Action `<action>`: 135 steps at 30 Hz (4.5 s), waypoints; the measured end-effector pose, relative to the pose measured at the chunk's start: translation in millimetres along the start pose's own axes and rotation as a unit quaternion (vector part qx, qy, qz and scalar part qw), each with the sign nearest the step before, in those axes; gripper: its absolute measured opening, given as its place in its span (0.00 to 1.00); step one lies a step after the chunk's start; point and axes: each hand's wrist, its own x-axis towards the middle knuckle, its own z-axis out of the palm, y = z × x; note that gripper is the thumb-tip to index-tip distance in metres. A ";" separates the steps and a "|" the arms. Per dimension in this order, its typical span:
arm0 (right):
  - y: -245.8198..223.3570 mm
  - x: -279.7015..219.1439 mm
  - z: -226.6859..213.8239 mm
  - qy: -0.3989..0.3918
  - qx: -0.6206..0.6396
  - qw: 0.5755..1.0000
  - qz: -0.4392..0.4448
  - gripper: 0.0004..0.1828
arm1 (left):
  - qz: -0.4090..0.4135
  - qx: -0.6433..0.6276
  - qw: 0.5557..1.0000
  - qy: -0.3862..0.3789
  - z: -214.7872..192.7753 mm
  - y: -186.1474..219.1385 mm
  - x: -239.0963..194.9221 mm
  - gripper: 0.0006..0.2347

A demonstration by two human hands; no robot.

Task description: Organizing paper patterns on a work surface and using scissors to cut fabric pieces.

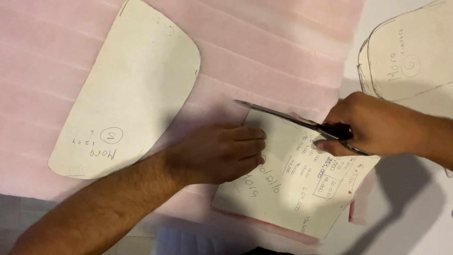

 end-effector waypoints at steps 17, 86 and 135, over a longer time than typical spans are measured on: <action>1.5 6.9 3.5 0.018 0.010 0.999 -0.042 0.28 | -0.006 0.002 1.000 0.010 2.7 -0.2 -2.6 0.14; -329.8 -40.7 296.0 0.343 0.648 0.678 0.048 0.02 | -0.399 -0.514 0.592 0.476 29.3 197.3 -191.7 0.06; -339.3 -15.7 242.7 0.404 0.636 0.636 0.164 0.18 | -0.278 -0.453 0.755 0.384 24.2 172.0 -215.8 0.12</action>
